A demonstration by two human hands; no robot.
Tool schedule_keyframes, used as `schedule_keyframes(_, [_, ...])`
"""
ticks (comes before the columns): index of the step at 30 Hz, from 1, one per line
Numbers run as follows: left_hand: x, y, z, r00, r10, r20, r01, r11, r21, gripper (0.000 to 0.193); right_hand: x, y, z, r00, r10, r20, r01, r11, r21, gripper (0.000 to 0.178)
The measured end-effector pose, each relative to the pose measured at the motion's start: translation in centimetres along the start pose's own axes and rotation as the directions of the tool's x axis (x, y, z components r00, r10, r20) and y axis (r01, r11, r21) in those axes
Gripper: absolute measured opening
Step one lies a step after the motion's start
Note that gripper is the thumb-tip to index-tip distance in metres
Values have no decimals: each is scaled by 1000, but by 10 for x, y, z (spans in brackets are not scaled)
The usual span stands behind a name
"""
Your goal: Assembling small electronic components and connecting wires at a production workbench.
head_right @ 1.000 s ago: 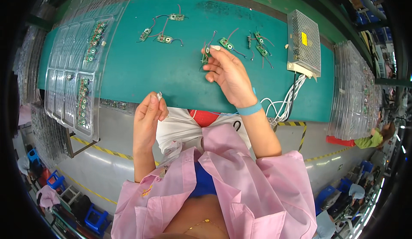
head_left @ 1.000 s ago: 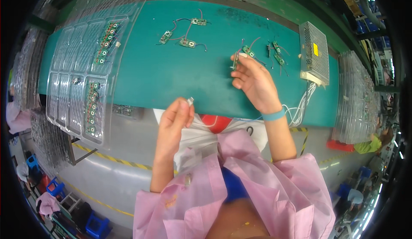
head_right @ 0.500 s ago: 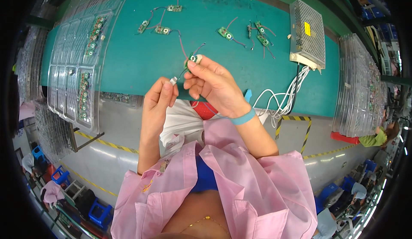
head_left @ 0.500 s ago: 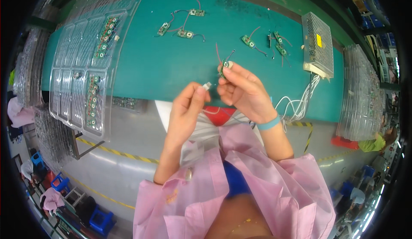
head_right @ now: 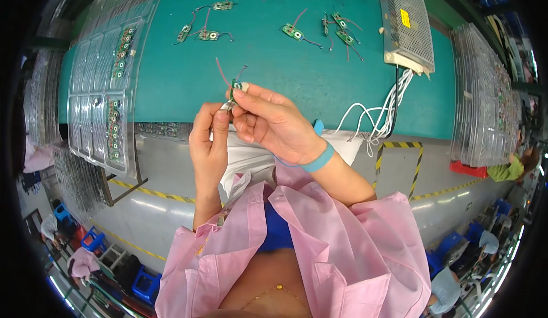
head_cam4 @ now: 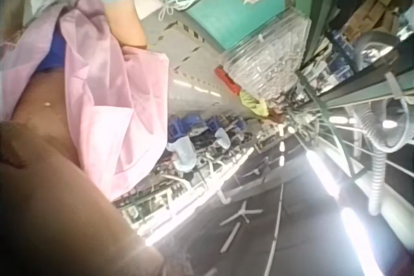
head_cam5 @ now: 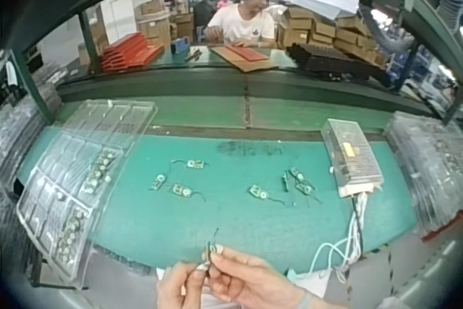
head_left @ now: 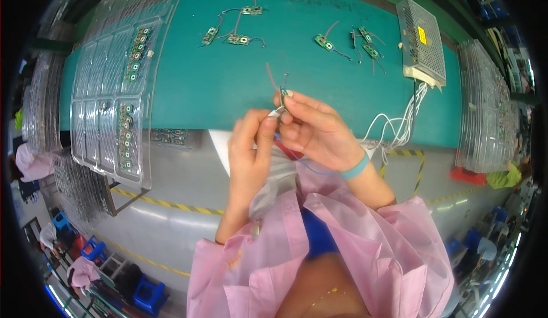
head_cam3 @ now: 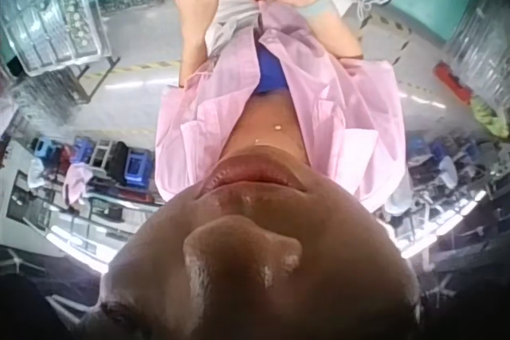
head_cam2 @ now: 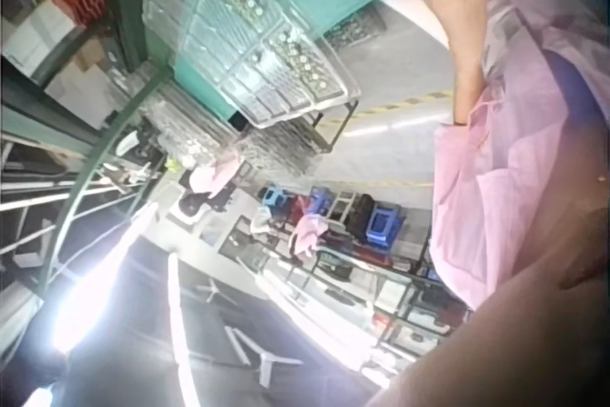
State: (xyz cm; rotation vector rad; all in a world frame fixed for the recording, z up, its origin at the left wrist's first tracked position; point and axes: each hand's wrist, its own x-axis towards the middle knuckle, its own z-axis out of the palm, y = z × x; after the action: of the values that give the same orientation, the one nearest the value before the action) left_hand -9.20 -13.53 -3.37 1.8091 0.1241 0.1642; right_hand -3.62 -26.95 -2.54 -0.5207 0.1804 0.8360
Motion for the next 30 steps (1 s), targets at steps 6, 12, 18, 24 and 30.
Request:
schedule_keyframes(6, [0,5,-1,996,86,-31,-81,985,150,13,-2,14,1,998,-52,42,54,998,-46,26])
schedule_keyframes(12, [3,16,-6,976,-159,152,215,830,-514,20,-3,11,11,996,-43,82,50,995,-87,28])
schedule_keyframes(18, [2,-10,-8,975,4,224,160,685,-711,22,-4,-4,-2,991,-7,134,27,989,-148,26])
schedule_keyframes(24, [-2,-10,-11,931,-133,339,354,550,-757,21,-8,-5,-2,973,102,205,-28,941,-336,39])
schedule_keyframes(30, [-5,-15,-15,893,-82,443,444,327,-834,21,-3,8,-8,929,77,362,-98,994,40,41])
